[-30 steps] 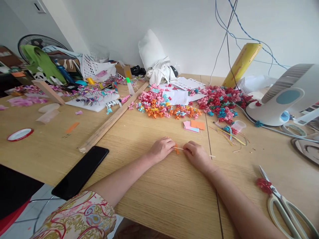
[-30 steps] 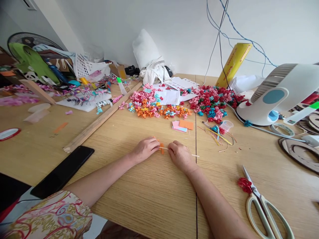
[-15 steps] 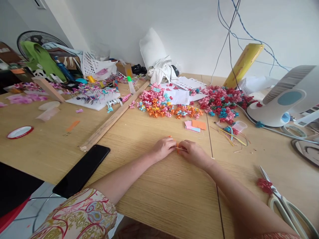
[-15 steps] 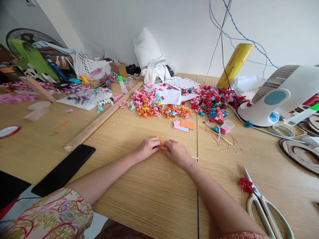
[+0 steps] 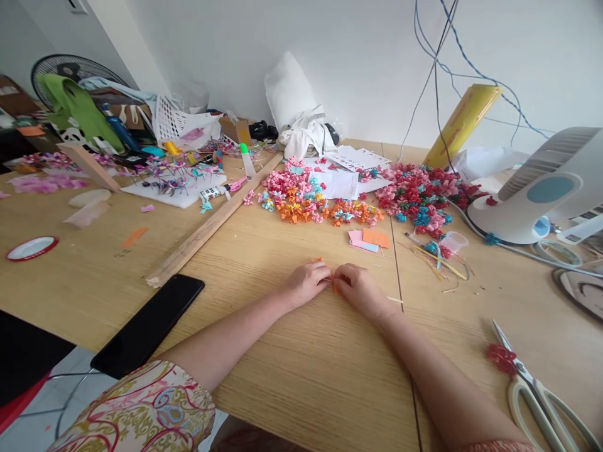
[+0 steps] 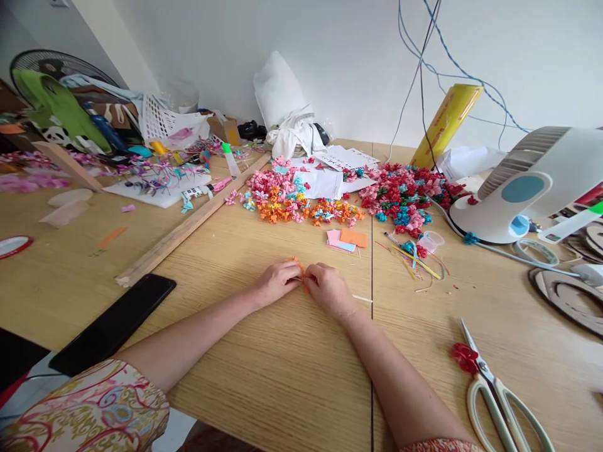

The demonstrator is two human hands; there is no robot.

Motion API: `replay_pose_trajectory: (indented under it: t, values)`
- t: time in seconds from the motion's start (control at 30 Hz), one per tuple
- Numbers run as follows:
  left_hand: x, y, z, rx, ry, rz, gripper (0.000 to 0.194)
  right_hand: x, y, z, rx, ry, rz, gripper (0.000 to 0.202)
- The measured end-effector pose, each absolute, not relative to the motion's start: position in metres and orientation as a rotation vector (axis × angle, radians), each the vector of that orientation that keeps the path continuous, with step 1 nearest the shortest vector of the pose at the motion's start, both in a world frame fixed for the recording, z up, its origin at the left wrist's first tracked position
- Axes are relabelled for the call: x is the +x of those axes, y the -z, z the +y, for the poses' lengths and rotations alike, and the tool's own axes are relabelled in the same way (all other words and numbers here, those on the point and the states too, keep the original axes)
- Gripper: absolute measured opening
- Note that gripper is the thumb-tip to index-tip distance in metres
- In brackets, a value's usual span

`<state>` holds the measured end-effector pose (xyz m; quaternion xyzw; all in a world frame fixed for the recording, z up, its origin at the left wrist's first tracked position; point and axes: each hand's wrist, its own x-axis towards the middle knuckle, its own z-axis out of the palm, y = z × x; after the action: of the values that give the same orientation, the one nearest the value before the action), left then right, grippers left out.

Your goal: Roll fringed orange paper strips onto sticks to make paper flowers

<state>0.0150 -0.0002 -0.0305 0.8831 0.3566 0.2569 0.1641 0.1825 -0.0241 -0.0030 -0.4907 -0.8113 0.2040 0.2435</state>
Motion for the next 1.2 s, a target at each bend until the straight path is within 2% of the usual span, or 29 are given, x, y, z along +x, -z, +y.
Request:
replay_pose_trajectory:
  t: [0.3, 0.6, 0.97, 1.2]
  values:
    - [0.014, 0.024, -0.003, 2.456, -0.685, 0.999, 0.009, 0.18, 0.006, -0.026, -1.345, -0.499, -2.22, 0.014]
    - [0.013, 0.029, 0.002, 2.36, -0.754, 0.971, 0.003, 0.185, 0.0, -0.028, -1.299, -0.529, -2.277, 0.013]
    - [0.013, 0.031, 0.002, 2.359, -0.807, 0.978, 0.001, 0.182, -0.001, -0.028, -1.349, -0.536, -2.258, 0.001]
    - [0.013, 0.031, 0.002, 2.376, -0.786, 0.989, 0.003, 0.176, 0.001, -0.031, -1.328, -0.527, -2.242, 0.012]
